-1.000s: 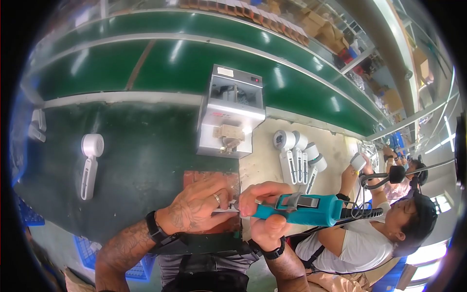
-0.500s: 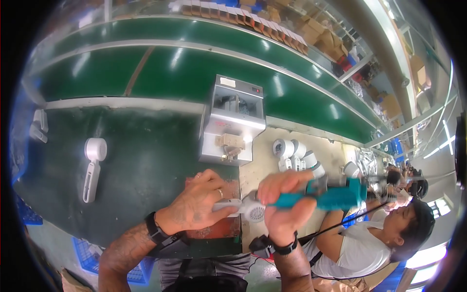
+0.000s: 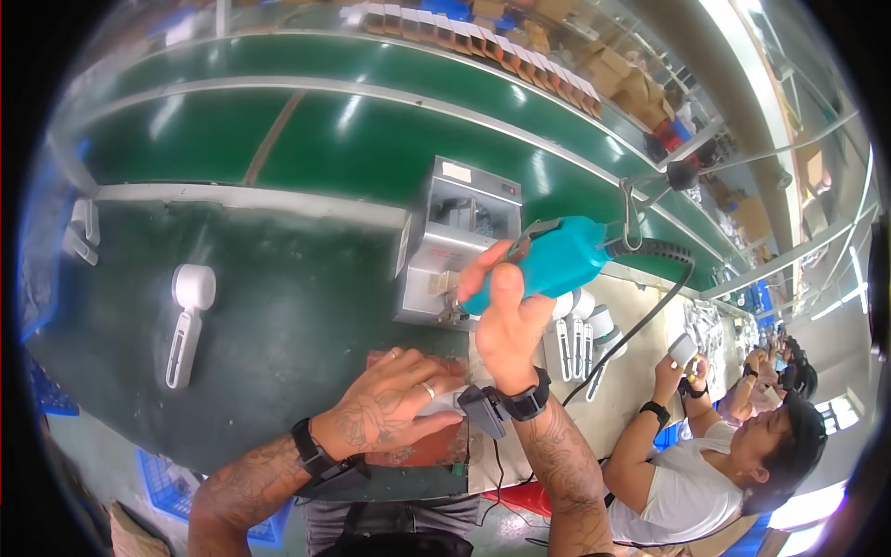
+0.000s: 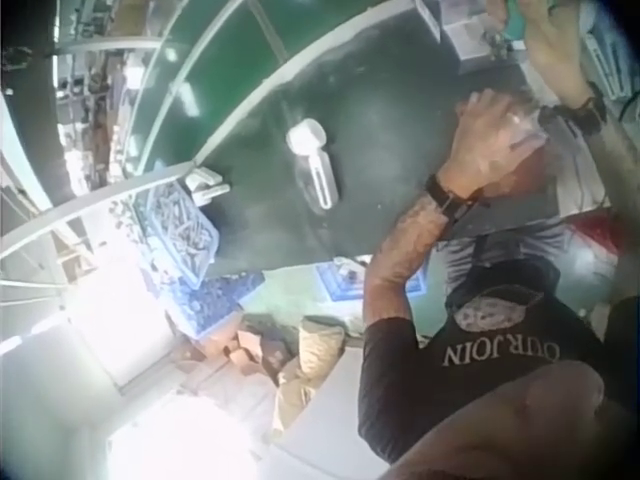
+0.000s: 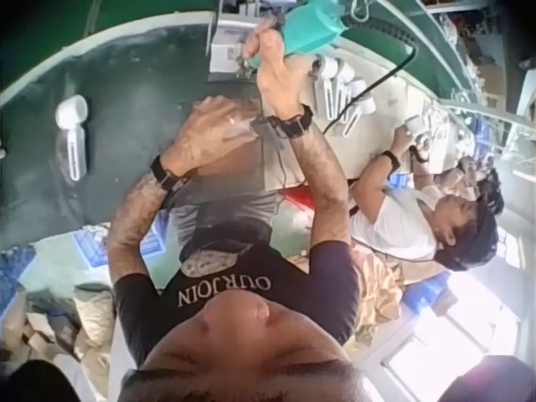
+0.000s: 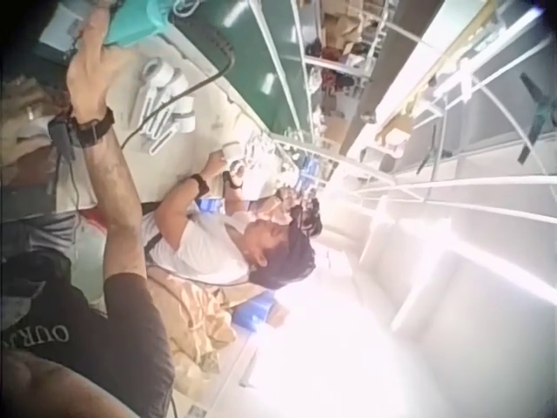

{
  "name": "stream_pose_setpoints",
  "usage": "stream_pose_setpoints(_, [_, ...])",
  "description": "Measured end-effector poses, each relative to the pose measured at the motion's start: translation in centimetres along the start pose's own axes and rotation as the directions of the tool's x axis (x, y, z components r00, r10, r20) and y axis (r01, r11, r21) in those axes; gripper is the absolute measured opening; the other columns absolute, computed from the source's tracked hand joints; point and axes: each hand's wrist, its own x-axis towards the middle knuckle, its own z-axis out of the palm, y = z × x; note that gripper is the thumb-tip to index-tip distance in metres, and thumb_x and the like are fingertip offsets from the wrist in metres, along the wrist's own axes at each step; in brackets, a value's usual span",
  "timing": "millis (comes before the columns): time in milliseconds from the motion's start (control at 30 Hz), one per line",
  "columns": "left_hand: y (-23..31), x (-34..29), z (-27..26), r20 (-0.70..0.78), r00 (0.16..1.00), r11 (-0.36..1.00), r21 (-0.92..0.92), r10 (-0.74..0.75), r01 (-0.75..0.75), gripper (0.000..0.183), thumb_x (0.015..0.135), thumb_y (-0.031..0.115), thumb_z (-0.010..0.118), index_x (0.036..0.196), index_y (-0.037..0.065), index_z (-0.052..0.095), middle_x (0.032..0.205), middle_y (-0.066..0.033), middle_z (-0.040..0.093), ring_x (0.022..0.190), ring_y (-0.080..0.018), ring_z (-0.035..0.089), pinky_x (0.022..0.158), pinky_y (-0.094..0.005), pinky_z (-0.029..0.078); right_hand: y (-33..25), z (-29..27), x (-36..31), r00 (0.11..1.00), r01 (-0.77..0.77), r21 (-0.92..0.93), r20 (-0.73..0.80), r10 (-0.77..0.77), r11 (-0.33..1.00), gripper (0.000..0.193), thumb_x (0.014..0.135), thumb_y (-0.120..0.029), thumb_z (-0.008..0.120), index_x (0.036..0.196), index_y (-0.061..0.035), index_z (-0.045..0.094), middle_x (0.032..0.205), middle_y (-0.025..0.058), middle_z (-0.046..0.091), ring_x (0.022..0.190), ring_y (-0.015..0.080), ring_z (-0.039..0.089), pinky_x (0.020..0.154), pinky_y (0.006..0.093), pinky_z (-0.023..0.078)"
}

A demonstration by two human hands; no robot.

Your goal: The person picks up a fan from a bin, places it on a work surface, and drives a screw into it using a power screwdriver. They then set the fan aside and repeat the process for several other fans.

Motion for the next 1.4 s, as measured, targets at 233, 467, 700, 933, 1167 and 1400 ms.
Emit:
stream_pose_setpoints(233, [-0.2,-0.5,-0.1,0.081,0.997,1.000,-0.024,-0.015,0.017,0.044,0.086,0.035,0.075,0.122,0.011,0.065,0.115,-0.0044,0.064,0.107,-0.0255,0.058,0.093,-0.0422,0.046,-1.6,0.1,-1.9,0.996,-0.084,-0.040,0.019,0.085,0.996,0.045,0.102,-0.044,0.056,0.108,0.0013,0.056,0.075,0.0060,0.060,0.066,0.0150,0.058,0.060,0.0291,0.047])
stream_pose_setpoints(467, [0.1,-0.4,0.3,-0.008,1.000,1.000,0.002,-0.020,0.020,0.042,0.077,0.029,0.083,0.113,0.013,0.070,0.108,-0.0040,0.068,0.099,-0.0247,0.063,0.088,-0.0416,0.048,-5.2,-3.2,-6.8,0.981,-0.194,0.062,0.027,0.193,0.979,0.068,0.091,-0.059,0.067,0.113,0.0036,0.055,0.074,0.0083,0.058,0.068,0.0190,0.058,0.062,0.0316,0.047])
stream_pose_setpoints(700, [0.3,-0.3,-0.1,-0.010,1.000,0.999,-0.038,-0.029,0.028,0.039,0.078,0.030,0.083,0.110,0.013,0.069,0.108,-0.0040,0.068,0.101,-0.0270,0.063,0.090,-0.0474,0.049,-4.6,-3.2,-7.7,0.977,-0.213,0.049,-0.012,0.213,0.976,0.071,0.089,-0.061,0.068,0.112,0.0049,0.054,0.073,0.0089,0.057,0.066,0.0198,0.058,0.059,0.0325,0.047])
stream_pose_setpoints(933, [0.1,-0.2,-0.2,0.081,0.996,0.999,-0.030,-0.027,0.030,0.043,0.082,0.029,0.078,0.119,0.011,0.065,0.117,-0.0051,0.065,0.106,-0.0269,0.060,0.092,-0.0434,0.047,-3.5,-3.2,-8.0,0.978,-0.204,0.094,-0.019,0.206,0.975,0.062,0.092,-0.056,0.067,0.105,0.0027,0.052,0.073,0.0092,0.057,0.065,0.0194,0.058,0.059,0.0332,0.048])
stream_pose_setpoints(1167, [0.5,-0.1,-0.3,0.090,0.996,0.999,0.027,-0.028,0.025,0.044,0.085,0.030,0.075,0.122,0.009,0.063,0.114,-0.0057,0.064,0.105,-0.0271,0.058,0.091,-0.0441,0.047,-3.1,-2.8,-8.1,0.986,-0.169,0.084,0.020,0.168,0.982,0.053,0.096,-0.050,0.066,0.100,0.0000,0.049,0.073,0.0097,0.056,0.064,0.0190,0.056,0.058,0.0328,0.048])
stream_pose_setpoints(1400, [0.1,-0.4,0.2,-0.003,1.000,0.999,0.040,0.022,-0.022,0.040,0.082,0.032,0.078,0.113,0.011,0.065,0.109,-0.0056,0.065,0.097,-0.0266,0.060,0.084,-0.0419,0.047,-2.8,-2.8,-7.9,0.986,-0.163,0.026,-0.031,0.164,0.986,0.050,0.100,-0.048,0.060,0.102,0.0004,0.049,0.074,0.0091,0.057,0.063,0.0185,0.056,0.057,0.0328,0.047])
